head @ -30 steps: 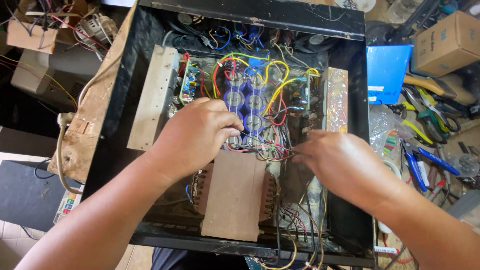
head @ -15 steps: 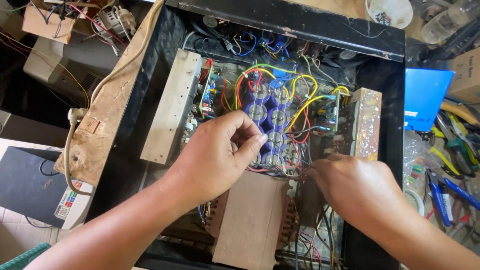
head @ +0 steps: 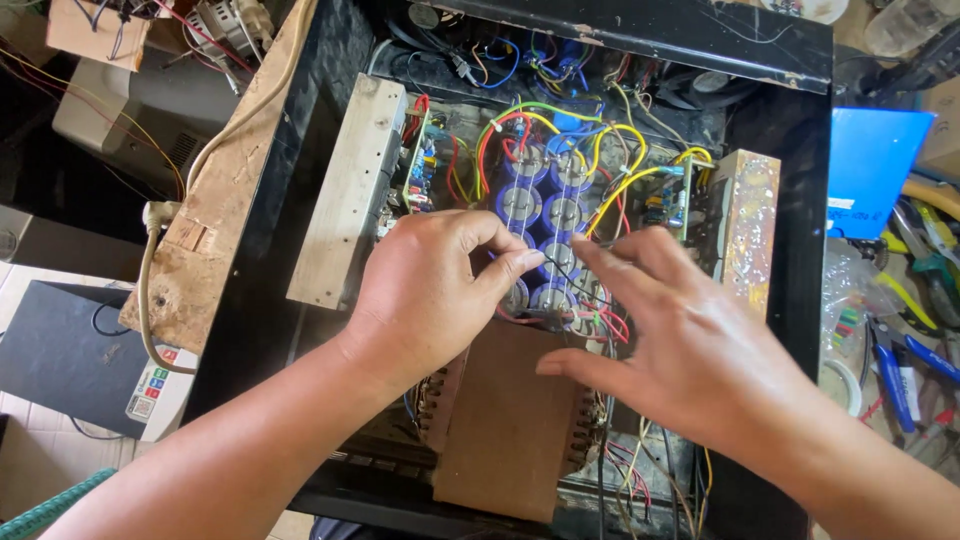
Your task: Repairing an audio amplifier by soldering wires to the main circuit board and internal components.
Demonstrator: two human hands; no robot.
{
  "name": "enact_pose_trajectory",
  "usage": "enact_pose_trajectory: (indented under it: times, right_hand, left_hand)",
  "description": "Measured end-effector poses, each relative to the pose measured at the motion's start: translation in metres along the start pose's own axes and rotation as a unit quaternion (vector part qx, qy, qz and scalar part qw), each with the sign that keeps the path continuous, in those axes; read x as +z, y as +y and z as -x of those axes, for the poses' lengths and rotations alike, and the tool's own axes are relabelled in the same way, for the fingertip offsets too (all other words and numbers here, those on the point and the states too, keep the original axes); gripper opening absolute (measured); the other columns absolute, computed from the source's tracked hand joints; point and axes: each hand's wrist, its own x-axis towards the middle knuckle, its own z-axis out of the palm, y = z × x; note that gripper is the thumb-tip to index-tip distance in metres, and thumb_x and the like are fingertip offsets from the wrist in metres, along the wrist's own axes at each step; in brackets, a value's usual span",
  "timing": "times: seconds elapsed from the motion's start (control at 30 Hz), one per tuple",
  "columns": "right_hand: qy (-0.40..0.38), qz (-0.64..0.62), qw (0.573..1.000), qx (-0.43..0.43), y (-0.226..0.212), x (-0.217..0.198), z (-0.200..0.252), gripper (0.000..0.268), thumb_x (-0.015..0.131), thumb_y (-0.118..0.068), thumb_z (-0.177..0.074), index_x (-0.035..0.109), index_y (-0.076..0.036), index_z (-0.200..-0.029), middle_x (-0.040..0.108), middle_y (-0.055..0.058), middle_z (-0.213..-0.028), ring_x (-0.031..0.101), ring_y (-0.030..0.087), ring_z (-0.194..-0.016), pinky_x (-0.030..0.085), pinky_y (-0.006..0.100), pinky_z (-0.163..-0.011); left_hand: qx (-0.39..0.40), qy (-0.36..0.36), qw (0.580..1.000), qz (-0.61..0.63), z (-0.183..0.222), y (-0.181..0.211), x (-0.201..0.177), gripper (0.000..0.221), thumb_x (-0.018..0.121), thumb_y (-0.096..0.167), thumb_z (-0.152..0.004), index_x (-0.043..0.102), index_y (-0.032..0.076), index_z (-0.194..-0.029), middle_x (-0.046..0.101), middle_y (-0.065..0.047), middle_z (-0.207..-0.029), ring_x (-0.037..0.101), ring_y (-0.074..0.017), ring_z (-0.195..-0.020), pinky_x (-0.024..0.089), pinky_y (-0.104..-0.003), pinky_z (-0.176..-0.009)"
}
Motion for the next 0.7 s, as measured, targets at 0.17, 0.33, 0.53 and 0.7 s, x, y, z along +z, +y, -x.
enact_pose_trajectory:
  times: [0.17,0.33,0.53,0.7]
  right_hand:
    - [-0.148,0.054,0.983,0.089,-0.001,0.001,-0.009,0.086,0.08,-0.065,-0.074,0.046,-0.035,-0.148,0.077,0.004,-0.115,0.072,0.034,-0.107,0.054,0.049,-0.08]
    - [-0.086,0.048,0.994,0.035,0.029,0.024,0.012,0.045,0.072,-0.053,-0.085,0.075,-0.023,-0.118,0.082,0.0,-0.103,0.078,0.027,-0.094,0.056,0.043,-0.081]
    - [-0.051,0.088,0.995,0.014,0.037,0.053,0.028,0.026,0.062,-0.037,-0.094,0.08,-0.023,-0.107,0.074,0.0,-0.096,0.075,0.024,-0.088,0.06,0.041,-0.077]
    - [-0.097,-0.055,0.986,0.127,0.009,0.015,0.025,0.029,0.065,-0.032,-0.091,0.079,-0.017,-0.111,0.081,0.015,-0.084,0.08,0.036,-0.084,0.063,0.047,-0.073]
  left_hand:
    - [-0.072,-0.058,0.996,-0.001,-0.003,0.003,-0.011,0.019,0.071,0.04,-0.088,0.081,0.024,-0.084,0.082,0.01,-0.083,0.074,-0.0122,-0.073,0.05,-0.032,-0.066]
    - [0.029,-0.064,0.996,-0.055,-0.001,-0.02,-0.007,0.016,0.073,0.031,-0.09,0.081,0.018,-0.087,0.075,0.001,-0.09,0.07,-0.0231,-0.081,0.051,-0.04,-0.063]
    - [0.043,-0.114,0.988,-0.096,-0.001,-0.015,-0.02,0.012,0.075,0.03,-0.089,0.081,0.02,-0.086,0.073,-0.002,-0.093,0.069,-0.0287,-0.091,0.054,-0.043,-0.073]
    - [0.086,-0.136,0.982,-0.103,-0.003,-0.015,-0.025,0.01,0.073,0.026,-0.09,0.08,0.018,-0.09,0.073,-0.006,-0.095,0.071,-0.0326,-0.097,0.058,-0.042,-0.083]
